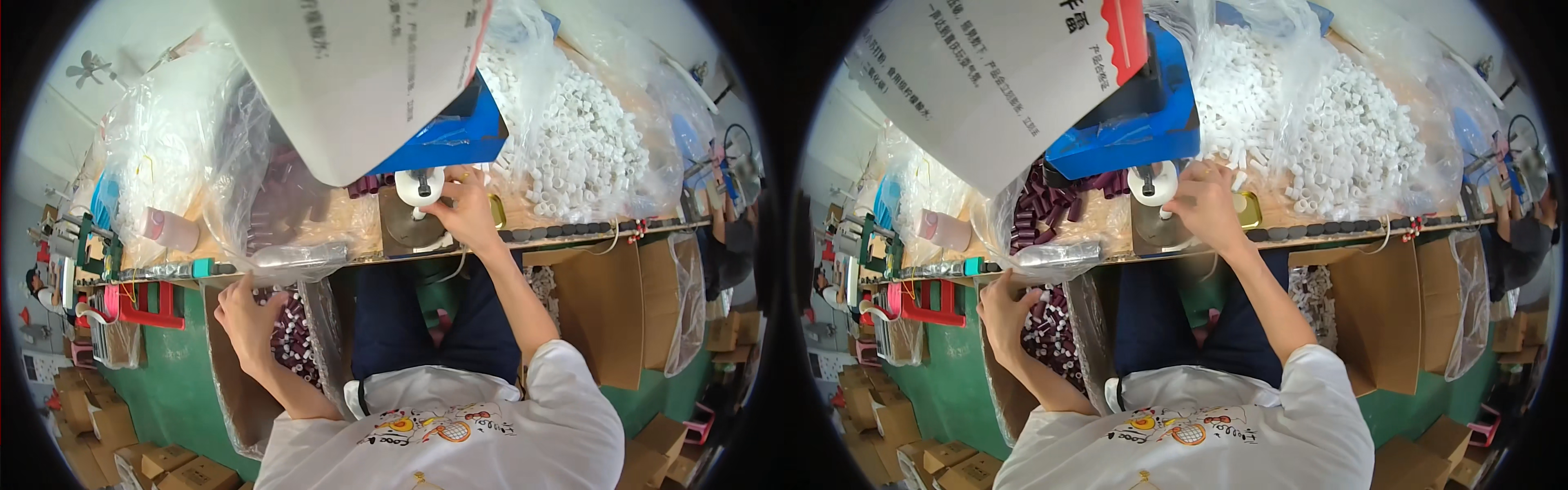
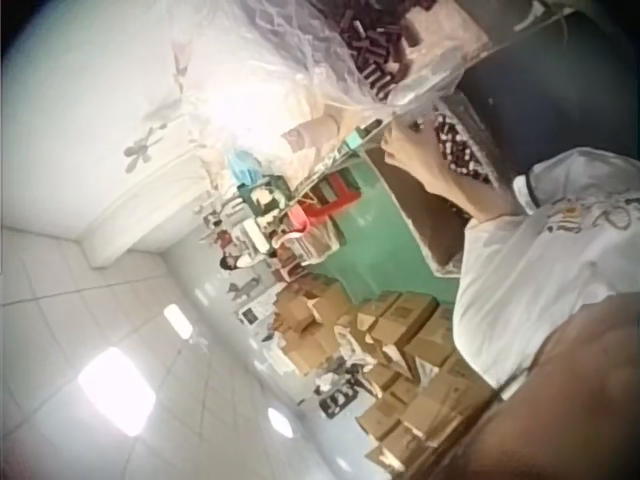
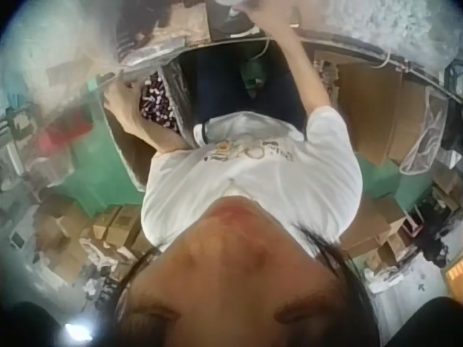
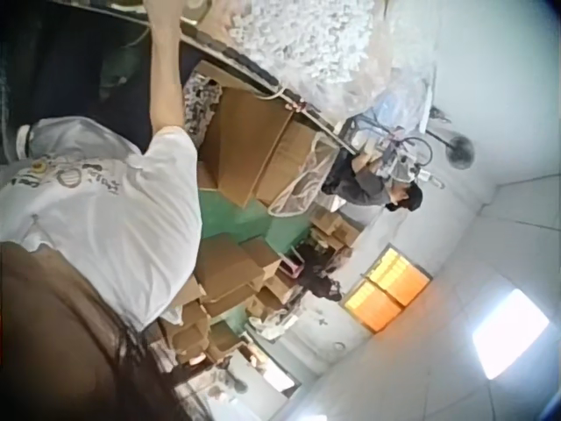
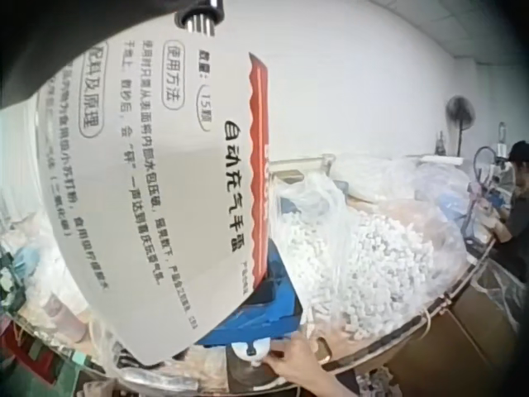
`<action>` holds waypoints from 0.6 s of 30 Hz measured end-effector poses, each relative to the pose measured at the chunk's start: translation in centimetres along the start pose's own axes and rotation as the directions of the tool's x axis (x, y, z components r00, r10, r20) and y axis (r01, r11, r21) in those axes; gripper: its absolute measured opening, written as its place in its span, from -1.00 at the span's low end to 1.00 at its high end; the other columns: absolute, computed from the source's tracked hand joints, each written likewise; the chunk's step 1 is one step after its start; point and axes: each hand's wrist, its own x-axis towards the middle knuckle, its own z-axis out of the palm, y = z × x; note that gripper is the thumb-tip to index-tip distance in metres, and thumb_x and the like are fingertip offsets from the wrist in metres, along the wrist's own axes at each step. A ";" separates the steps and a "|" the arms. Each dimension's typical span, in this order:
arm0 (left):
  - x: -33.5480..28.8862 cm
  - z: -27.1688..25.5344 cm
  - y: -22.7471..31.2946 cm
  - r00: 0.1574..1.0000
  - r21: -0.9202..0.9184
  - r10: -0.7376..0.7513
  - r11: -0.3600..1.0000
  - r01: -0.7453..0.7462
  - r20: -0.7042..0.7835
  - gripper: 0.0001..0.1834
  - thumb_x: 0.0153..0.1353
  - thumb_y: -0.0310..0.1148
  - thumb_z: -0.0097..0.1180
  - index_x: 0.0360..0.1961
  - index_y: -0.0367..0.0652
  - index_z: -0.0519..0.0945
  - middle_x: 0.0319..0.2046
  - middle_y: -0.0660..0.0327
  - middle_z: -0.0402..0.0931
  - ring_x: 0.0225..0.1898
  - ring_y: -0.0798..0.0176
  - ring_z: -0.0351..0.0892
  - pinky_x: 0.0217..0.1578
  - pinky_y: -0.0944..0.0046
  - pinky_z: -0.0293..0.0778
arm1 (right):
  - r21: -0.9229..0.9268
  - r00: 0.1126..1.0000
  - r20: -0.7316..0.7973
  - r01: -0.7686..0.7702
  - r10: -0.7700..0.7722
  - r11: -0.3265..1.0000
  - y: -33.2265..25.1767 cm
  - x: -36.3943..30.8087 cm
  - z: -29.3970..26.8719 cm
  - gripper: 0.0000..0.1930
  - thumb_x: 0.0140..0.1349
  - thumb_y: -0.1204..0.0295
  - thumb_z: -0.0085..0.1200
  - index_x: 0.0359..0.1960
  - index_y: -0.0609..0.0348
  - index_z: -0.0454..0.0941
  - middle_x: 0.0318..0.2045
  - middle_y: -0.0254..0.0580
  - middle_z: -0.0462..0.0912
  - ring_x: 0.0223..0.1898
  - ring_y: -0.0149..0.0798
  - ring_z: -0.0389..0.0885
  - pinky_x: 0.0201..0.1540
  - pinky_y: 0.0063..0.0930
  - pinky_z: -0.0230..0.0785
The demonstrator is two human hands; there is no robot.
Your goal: Assembling small plastic components using a manual press machine.
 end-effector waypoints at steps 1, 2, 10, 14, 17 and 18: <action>0.8 1.1 -0.6 0.995 -0.098 -0.069 0.993 0.061 -0.075 -0.58 -0.04 -0.24 0.46 -0.16 -0.23 0.73 -0.17 0.00 0.69 -0.09 -0.12 0.62 -0.01 0.04 0.44 | -0.074 0.995 0.029 0.094 -0.092 0.993 -0.1 -0.1 0.2 -0.83 -0.13 0.41 0.46 -0.46 0.08 0.75 -0.30 -0.30 0.61 -0.03 -0.14 0.50 0.15 -0.13 0.10; 1.4 2.3 -0.5 0.980 -0.204 -0.146 0.972 0.117 -0.133 -0.58 0.00 -0.22 0.44 -0.15 -0.24 0.72 -0.17 -0.03 0.69 -0.11 -0.13 0.63 -0.02 0.03 0.45 | -0.077 0.993 0.020 0.121 -0.119 0.990 -0.4 -0.2 0.3 -0.84 -0.12 0.41 0.44 -0.45 0.08 0.75 -0.30 -0.29 0.62 -0.04 -0.12 0.50 0.12 -0.14 0.12; 11.0 11.2 6.6 0.992 -0.360 0.032 0.930 -0.075 -0.125 -0.73 0.11 -0.27 0.35 -0.33 -0.29 0.67 -0.46 -0.10 0.64 -0.43 -0.14 0.64 -0.36 0.03 0.48 | -0.068 0.914 -0.143 0.374 -0.380 0.925 0.9 -1.0 2.5 -0.84 -0.14 0.48 0.40 -0.47 0.08 0.68 -0.43 -0.31 0.61 -0.28 -0.17 0.56 -0.02 -0.14 0.31; 10.7 9.8 7.5 0.995 -0.543 0.084 0.834 -0.099 -0.052 -0.66 0.08 -0.39 0.38 -0.12 -0.32 0.69 -0.40 0.01 0.69 -0.38 0.14 0.70 -0.33 0.21 0.53 | -0.055 0.919 -0.119 0.372 -0.376 0.926 1.5 -1.0 2.5 -0.86 -0.10 0.49 0.38 -0.45 0.08 0.70 -0.43 -0.32 0.63 -0.28 -0.18 0.58 0.01 -0.15 0.34; 9.8 10.2 7.3 0.984 -0.852 0.155 0.502 -0.150 -0.082 -0.57 0.18 -0.59 0.31 0.11 -0.42 0.61 -0.20 0.13 0.70 -0.21 0.34 0.68 -0.21 0.37 0.59 | -0.021 0.949 -0.092 0.301 -0.301 0.954 1.1 -2.2 1.5 -0.85 -0.09 0.47 0.37 -0.42 0.10 0.70 -0.40 -0.32 0.65 -0.27 -0.13 0.59 -0.01 -0.17 0.35; 9.1 10.6 8.2 0.987 -0.925 0.146 0.362 -0.112 -0.063 -0.60 0.17 -0.56 0.31 0.05 -0.43 0.63 -0.16 0.10 0.70 -0.18 0.29 0.68 -0.14 0.31 0.58 | -0.047 0.960 -0.081 0.263 -0.266 0.964 1.9 -2.2 -0.2 -0.85 -0.02 0.47 0.36 -0.36 0.11 0.72 -0.37 -0.26 0.68 -0.24 -0.07 0.60 -0.01 -0.15 0.36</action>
